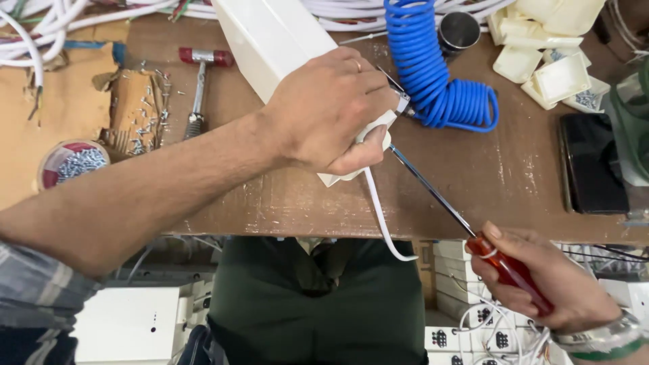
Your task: The person works at a workbench assembling white electrical enclosure boxes. They fit a white cable into a gland on the underside of a box, hold a small white cover plate against the box and drive its screws with a red-handled screwdriver, use a powered screwdriver on the box's internal components, and place the finished box onto a stack of similar boxes on the floor.
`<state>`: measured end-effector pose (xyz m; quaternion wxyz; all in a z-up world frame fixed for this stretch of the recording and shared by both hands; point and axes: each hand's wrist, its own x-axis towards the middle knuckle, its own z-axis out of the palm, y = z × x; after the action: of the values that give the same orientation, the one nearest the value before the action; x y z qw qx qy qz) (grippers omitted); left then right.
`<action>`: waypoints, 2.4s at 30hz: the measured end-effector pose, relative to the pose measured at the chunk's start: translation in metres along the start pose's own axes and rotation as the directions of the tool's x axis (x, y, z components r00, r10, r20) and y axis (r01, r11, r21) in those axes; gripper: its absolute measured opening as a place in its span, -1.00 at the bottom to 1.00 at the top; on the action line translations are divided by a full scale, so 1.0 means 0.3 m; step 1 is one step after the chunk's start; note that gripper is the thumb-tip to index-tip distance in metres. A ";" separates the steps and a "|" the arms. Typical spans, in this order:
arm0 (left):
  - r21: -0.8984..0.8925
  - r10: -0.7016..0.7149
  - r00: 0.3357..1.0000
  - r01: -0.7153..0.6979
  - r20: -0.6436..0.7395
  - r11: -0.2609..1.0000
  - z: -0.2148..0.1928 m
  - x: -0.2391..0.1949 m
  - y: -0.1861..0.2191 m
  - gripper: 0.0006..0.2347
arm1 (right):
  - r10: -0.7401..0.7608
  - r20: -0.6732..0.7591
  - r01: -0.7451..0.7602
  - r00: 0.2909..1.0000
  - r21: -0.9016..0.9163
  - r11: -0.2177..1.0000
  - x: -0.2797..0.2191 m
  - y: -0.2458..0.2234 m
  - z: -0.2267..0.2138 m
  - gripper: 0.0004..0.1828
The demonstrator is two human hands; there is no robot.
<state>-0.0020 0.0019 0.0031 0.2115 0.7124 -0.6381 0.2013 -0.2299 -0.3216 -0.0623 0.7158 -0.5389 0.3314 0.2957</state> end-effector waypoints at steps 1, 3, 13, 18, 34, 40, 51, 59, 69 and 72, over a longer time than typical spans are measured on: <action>0.006 0.007 1.000 -0.007 0.000 1.000 -0.006 -0.002 0.004 -0.76 | -0.009 0.002 0.009 1.000 0.002 1.000 0.008 0.018 -0.004 -0.44; -0.025 -0.011 1.000 0.011 -0.014 1.000 -0.008 -0.001 0.010 -0.78 | -0.150 0.238 0.136 0.960 0.074 0.988 0.016 0.057 -0.017 -0.40; -0.067 -0.056 0.997 0.052 -0.049 0.996 -0.010 -0.008 0.013 -0.79 | -0.929 -0.096 0.128 0.357 -0.980 0.151 -0.151 0.059 0.310 -0.62; -0.043 -0.047 0.998 0.045 -0.031 0.998 0.004 -0.017 0.006 -0.75 | -0.953 0.062 0.104 0.297 -0.994 -0.033 -0.125 0.073 0.264 -0.68; -0.035 -0.016 1.000 0.016 -0.025 0.999 -0.011 -0.020 -0.001 -0.75 | -0.081 0.116 0.088 0.990 -0.050 0.995 0.023 -0.008 -0.068 -0.44; -0.086 0.020 0.998 -0.014 0.067 0.996 -0.056 -0.002 0.008 -0.54 | -0.363 -0.121 0.244 0.924 -0.543 0.804 -0.090 0.000 0.120 -0.63; 0.009 0.012 0.980 -0.014 0.200 1.000 -0.013 0.006 0.008 -0.36 | -0.904 0.320 -0.091 0.285 -0.929 -0.358 -0.139 0.041 0.209 -0.56; 0.093 -0.014 0.979 -0.005 0.201 0.996 0.001 -0.006 0.010 -0.41 | -0.347 -0.249 0.234 0.904 -0.392 0.890 -0.074 -0.003 -0.007 -0.67; 0.039 0.000 0.992 -0.005 0.129 0.999 -0.009 -0.004 0.019 -0.48 | -0.868 0.027 0.595 0.495 -0.739 0.316 -0.113 0.059 0.177 -0.67; 0.037 -0.006 0.992 0.002 0.126 0.999 -0.013 -0.003 0.017 -0.49 | -0.895 0.093 0.069 0.436 -0.995 -0.070 -0.117 0.087 0.184 -0.55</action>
<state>-0.0073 0.0044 0.0062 0.1579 0.7287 -0.6450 0.1672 -0.2629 -0.2640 -0.0383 0.1036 -0.9888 0.0403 -0.0993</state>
